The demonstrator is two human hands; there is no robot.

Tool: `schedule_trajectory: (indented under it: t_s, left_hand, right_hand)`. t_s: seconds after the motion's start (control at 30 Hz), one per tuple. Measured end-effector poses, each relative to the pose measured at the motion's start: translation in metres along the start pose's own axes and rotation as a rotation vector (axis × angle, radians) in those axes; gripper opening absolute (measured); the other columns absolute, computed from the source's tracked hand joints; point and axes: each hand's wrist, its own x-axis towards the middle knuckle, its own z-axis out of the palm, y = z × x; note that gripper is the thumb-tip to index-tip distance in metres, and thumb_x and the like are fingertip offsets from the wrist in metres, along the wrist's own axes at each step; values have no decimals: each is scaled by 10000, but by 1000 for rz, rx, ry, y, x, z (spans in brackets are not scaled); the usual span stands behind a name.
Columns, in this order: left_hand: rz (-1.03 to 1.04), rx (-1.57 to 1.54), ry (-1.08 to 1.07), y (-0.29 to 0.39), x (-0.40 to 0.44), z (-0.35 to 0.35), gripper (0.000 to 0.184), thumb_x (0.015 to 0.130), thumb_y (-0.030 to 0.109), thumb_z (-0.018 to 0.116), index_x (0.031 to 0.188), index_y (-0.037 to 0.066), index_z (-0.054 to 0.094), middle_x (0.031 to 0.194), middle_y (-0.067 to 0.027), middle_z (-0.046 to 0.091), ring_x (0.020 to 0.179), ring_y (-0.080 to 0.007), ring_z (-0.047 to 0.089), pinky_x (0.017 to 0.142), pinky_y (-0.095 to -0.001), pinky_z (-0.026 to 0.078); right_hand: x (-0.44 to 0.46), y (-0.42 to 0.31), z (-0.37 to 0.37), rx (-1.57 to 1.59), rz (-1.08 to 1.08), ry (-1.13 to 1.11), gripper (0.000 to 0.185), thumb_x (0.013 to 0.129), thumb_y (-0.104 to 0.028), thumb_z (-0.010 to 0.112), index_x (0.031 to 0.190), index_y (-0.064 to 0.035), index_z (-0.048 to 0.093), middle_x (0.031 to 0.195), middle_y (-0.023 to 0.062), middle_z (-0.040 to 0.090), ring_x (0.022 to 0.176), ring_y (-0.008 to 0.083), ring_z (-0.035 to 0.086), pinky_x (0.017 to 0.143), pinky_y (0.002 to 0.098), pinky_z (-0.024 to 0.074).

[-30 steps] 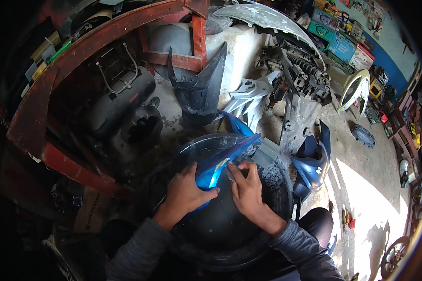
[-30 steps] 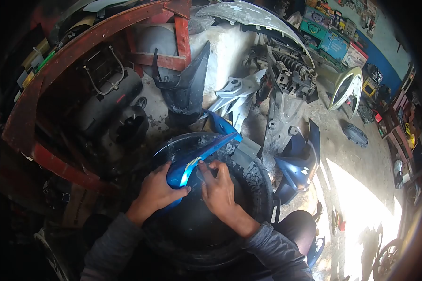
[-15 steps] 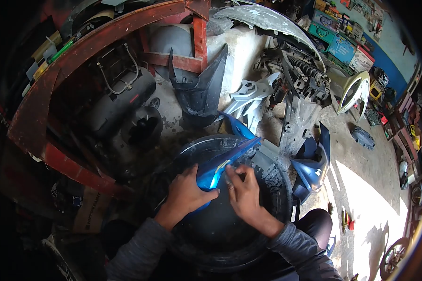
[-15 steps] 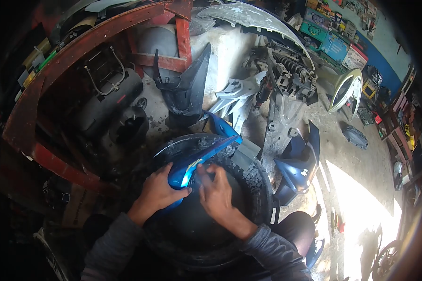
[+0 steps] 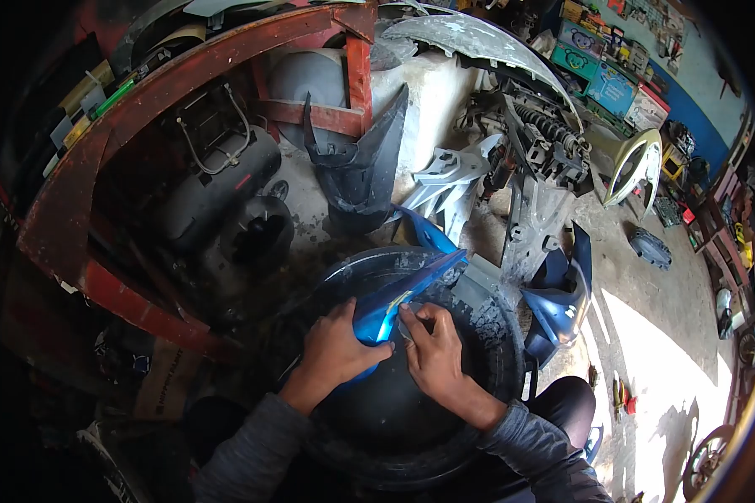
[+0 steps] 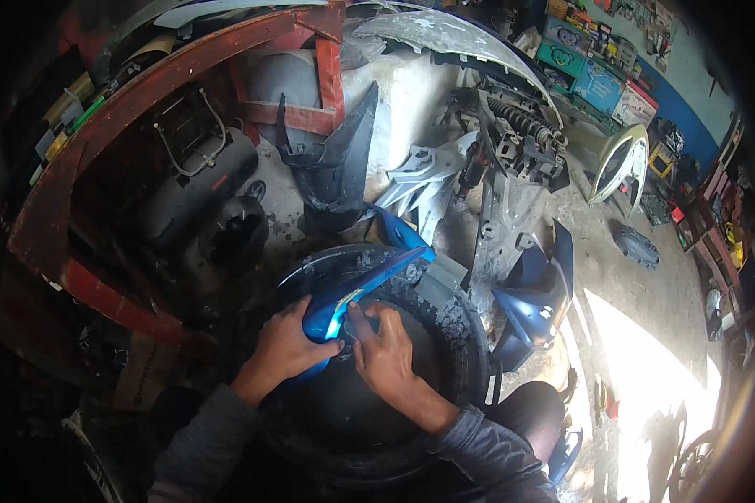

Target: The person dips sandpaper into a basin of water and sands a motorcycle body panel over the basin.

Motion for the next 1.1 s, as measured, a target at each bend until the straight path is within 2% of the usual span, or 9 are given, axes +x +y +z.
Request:
schedule_trajectory:
  t_s: [0.3, 0.5, 0.57, 0.7, 0.77, 0.83, 0.87, 0.97, 1.1]
  left_hand:
    - [-8, 12, -11, 2, 1, -1, 1073, 687, 515, 875, 1465, -119, 495, 1412, -323, 605, 1299, -435, 617, 1100, -464, 494]
    - [-8, 24, -14, -3, 3, 4, 1082, 691, 539, 873, 1479, -97, 492, 1423, -313, 601, 1306, -433, 611, 1105, -464, 488]
    - [-28, 22, -23, -4, 2, 3, 1086, 693, 551, 871, 1483, -88, 491, 1433, -308, 596, 1314, -430, 606, 1110, -466, 484]
    - [-92, 64, -40, 2, 3, -3, 1099, 690, 579, 870, 1503, -54, 487, 1474, -281, 575, 1343, -422, 584, 1127, -478, 469]
    - [-120, 82, -47, 2, 4, -5, 1104, 687, 584, 871, 1511, -42, 484, 1485, -273, 569, 1350, -421, 579, 1131, -481, 465]
    - [-112, 82, -34, 0, 7, -3, 1051, 707, 559, 861, 1510, -12, 493, 1450, -271, 591, 1310, -433, 599, 1100, -498, 488]
    - [-113, 82, -34, -1, 8, -3, 1051, 707, 559, 861, 1510, -12, 493, 1450, -271, 591, 1310, -433, 599, 1100, -498, 488]
    - [-137, 95, -77, -6, 13, 1, 1129, 687, 613, 858, 1527, -33, 470, 1492, -258, 568, 1360, -411, 571, 1141, -460, 461]
    - [-116, 104, -107, -9, 14, 2, 1102, 695, 598, 855, 1518, -29, 478, 1472, -259, 582, 1345, -413, 580, 1136, -467, 462]
  right_hand:
    - [-1, 6, 1, 6, 8, 8, 619, 735, 45, 740, 1341, -65, 677, 1196, 175, 540, 1081, 366, 638, 849, 444, 577]
    - [0, 0, 1, 53, 9, -9, 480, 826, 88, 705, 1290, -35, 703, 1155, 194, 536, 1044, 359, 617, 864, 423, 540]
    - [4, 20, 3, 25, 145, 6, 513, 782, 40, 732, 1285, -55, 703, 1218, 184, 548, 1093, 370, 626, 876, 437, 555]
    - [-5, 45, 18, 309, 292, 118, 194, 982, -69, 678, 1157, -26, 749, 1169, 163, 550, 1059, 324, 603, 877, 393, 528]
    - [-17, 66, 29, 205, 276, 69, 202, 1038, -129, 633, 1156, -18, 753, 1085, 133, 638, 948, 257, 634, 837, 369, 528]
    - [-31, 84, 43, 788, 836, -190, 181, 1013, -106, 664, 1140, -15, 756, 948, 86, 688, 822, 204, 642, 788, 328, 530]
    - [-36, 91, 40, 636, 946, -358, 201, 954, -107, 711, 1129, -20, 762, 890, 91, 747, 826, 212, 689, 755, 349, 550]
    - [-64, 117, 50, 465, 1033, -645, 269, 890, -140, 744, 1126, -12, 767, 951, 142, 774, 921, 222, 732, 764, 363, 579]
    - [-120, 183, 94, 158, 974, -618, 369, 846, -165, 761, 1178, -4, 753, 1047, 173, 780, 1015, 235, 743, 853, 368, 588]
